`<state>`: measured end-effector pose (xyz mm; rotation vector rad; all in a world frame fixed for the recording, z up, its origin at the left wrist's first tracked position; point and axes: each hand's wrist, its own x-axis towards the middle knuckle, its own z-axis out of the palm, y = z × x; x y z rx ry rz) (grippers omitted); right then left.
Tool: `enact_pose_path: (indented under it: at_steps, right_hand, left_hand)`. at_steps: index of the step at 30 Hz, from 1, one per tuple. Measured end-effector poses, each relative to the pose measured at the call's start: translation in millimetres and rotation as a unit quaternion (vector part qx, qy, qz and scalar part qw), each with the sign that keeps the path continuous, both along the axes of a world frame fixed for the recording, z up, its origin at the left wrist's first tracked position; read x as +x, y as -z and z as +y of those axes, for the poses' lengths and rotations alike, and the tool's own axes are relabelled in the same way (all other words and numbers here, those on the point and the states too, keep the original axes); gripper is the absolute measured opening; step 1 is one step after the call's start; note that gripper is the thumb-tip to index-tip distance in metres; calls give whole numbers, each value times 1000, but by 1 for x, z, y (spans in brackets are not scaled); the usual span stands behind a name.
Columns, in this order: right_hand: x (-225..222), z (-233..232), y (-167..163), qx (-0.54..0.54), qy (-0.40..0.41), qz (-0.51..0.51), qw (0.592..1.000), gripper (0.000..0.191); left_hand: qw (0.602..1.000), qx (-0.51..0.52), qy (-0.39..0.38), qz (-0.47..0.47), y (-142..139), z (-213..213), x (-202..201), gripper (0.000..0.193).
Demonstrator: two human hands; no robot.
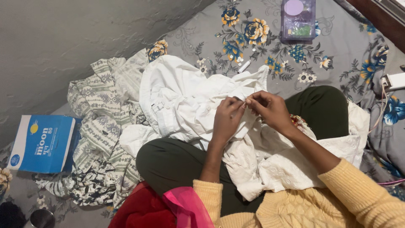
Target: The person sits on a bed with a white shirt across their lap and hand-sews it using a needle and thread, pulling the thread through the fabric and working the button area, then lifts and repositions the shirt while continuing to stitch.
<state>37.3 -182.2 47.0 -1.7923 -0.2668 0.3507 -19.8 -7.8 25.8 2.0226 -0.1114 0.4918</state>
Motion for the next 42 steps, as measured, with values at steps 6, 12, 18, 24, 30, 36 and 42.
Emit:
enact_pose_path:
  at_steps: [6,12,18,24,30,36,42]
  right_hand:
    - [-5,4,-5,-43,-21,-33,998,28]
    - [-13,-1,9,-111,-26,-56,992,26]
    - [-12,10,19,-26,1,-71,997,29]
    - [-4,-10,-4,-164,-181,-50,968,23]
    - [34,-15,-48,-184,-186,-374,889,13]
    - [52,14,-56,-231,-152,-404,872,16]
    - [29,-4,-39,-219,-74,-273,934,16]
  left_hand:
    - [938,-309,35,155,18,9,11,26]
    - [948,-288,3,135,20,3,6,23]
    - [967,-240,-26,81,15,-4,8,21]
    - [986,-80,-135,48,2,9,7,21]
    - [991,102,-85,-15,-6,9,5,14]
    - [990,132,-34,-39,-10,9,0,14]
    - [993,105,-47,-29,-4,8,4,15]
